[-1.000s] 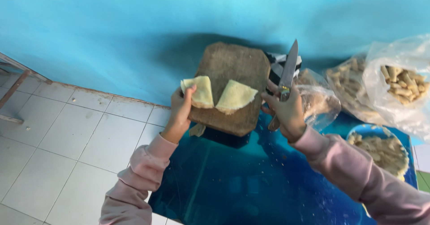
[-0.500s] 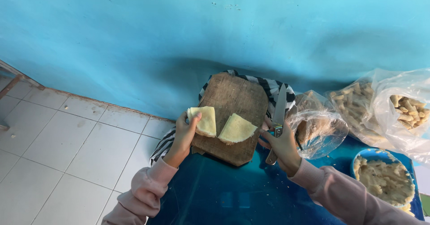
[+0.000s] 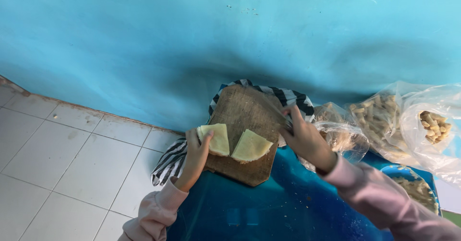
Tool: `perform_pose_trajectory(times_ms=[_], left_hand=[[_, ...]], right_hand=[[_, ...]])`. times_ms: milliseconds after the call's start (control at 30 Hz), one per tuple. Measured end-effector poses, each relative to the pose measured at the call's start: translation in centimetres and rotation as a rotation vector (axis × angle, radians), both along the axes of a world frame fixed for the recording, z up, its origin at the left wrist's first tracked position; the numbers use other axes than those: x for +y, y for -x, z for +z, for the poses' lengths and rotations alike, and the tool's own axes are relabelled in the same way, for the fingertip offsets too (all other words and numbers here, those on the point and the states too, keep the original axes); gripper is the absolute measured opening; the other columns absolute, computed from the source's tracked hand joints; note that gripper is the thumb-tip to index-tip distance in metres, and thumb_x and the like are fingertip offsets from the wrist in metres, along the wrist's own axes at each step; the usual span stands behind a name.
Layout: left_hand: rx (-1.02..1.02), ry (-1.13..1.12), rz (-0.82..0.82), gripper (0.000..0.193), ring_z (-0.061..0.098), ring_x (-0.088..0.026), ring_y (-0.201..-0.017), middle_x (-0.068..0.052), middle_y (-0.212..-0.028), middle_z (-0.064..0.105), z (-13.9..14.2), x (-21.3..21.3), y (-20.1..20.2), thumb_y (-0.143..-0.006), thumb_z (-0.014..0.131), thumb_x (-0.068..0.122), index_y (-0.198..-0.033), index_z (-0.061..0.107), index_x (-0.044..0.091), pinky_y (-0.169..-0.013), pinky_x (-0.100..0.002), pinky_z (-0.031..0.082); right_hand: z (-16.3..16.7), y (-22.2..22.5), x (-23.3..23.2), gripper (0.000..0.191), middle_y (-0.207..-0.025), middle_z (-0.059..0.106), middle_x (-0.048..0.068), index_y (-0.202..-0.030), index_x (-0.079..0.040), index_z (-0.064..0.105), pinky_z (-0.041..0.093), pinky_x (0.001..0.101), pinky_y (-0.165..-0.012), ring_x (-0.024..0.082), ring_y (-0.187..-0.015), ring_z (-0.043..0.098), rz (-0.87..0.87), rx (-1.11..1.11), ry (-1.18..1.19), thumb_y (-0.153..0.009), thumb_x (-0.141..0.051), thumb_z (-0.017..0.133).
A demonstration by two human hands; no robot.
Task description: The person cuts a stack of thin round pancakes into wedges with a knife on a wooden cutting board, then arranges and folds the wedge layers by hand on the table, and spoons a brown filling from a plastic-wrapped bowl onto the folded layers.
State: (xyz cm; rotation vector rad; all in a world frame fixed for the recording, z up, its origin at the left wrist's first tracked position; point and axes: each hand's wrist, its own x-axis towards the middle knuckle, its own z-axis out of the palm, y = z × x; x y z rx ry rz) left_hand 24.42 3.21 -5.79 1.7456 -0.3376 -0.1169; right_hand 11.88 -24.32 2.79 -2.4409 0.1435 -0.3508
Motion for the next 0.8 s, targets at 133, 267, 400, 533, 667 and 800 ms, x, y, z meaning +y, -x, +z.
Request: perform_pose_trajectory(times_ms=[133,267,400,533,667,800], left_hand=[[0.079,0.094,-0.034,0.051,0.05,-0.024,-0.109,-0.015,-0.12,0.043,0.6,0.0,-0.1,-0.099,0.061,0.037,-0.127,0.048,-0.003,-0.097,-0.039,0.045],[0.129,0.144,-0.037,0.058,0.051,-0.022,-0.115,-0.013,-0.126,0.043,0.9,0.0,0.1,-0.097,0.062,0.037,-0.137,0.044,-0.001,-0.099,-0.036,0.047],[0.123,0.233,-0.056,0.067,0.053,-0.02,-0.117,-0.014,-0.127,0.048,0.9,-0.1,0.3,-0.095,0.064,0.039,-0.143,0.036,0.002,-0.1,-0.034,0.047],[0.072,0.14,-0.053,0.064,0.052,-0.021,-0.119,-0.014,-0.13,0.044,0.8,0.1,0.4,-0.098,0.062,0.038,-0.143,0.037,0.001,-0.101,-0.034,0.047],[0.028,0.082,-0.061,0.06,0.05,-0.024,-0.121,-0.016,-0.134,0.039,0.5,0.4,0.4,-0.1,0.059,0.039,-0.142,0.04,0.002,-0.102,-0.037,0.046],[-0.142,-0.058,0.017,0.06,0.043,-0.033,-0.123,-0.019,-0.136,0.035,0.7,0.3,1.5,-0.103,0.056,0.039,-0.146,0.037,0.003,-0.106,-0.044,0.04]], right_hand=[[1.0,-4.1,0.3,0.036,-0.065,0.065,0.016,-0.131,-0.004,0.042,0.051,0.0461,-0.045,0.035,-0.046,0.062,0.082,0.201,0.159,-0.099,-0.015,0.054],[-0.1,-6.3,1.4,0.027,-0.094,0.063,0.019,-0.124,0.005,0.044,0.057,0.0395,-0.065,0.03,-0.073,0.066,0.209,-0.102,0.338,-0.101,-0.008,0.05],[-0.6,-6.3,1.8,0.029,-0.108,0.06,0.016,-0.117,0.001,0.048,0.056,0.0383,-0.085,0.029,-0.1,0.062,0.278,-0.043,0.551,-0.101,-0.022,0.055],[0.0,-5.4,2.3,0.042,-0.117,0.058,0.016,-0.122,-0.001,0.052,0.053,0.0421,-0.094,0.031,-0.108,0.058,0.282,-0.071,0.685,-0.099,-0.035,0.061],[0.6,-3.4,3.8,0.052,-0.127,0.058,0.019,-0.125,-0.002,0.057,0.053,0.0462,-0.097,0.035,-0.116,0.057,0.376,-0.336,0.665,-0.091,-0.039,0.069],[-0.1,-0.1,5.9,0.058,-0.125,0.061,0.02,-0.121,-0.005,0.061,0.054,0.047,-0.093,0.038,-0.118,0.058,0.601,-0.207,0.507,-0.079,-0.04,0.078]])
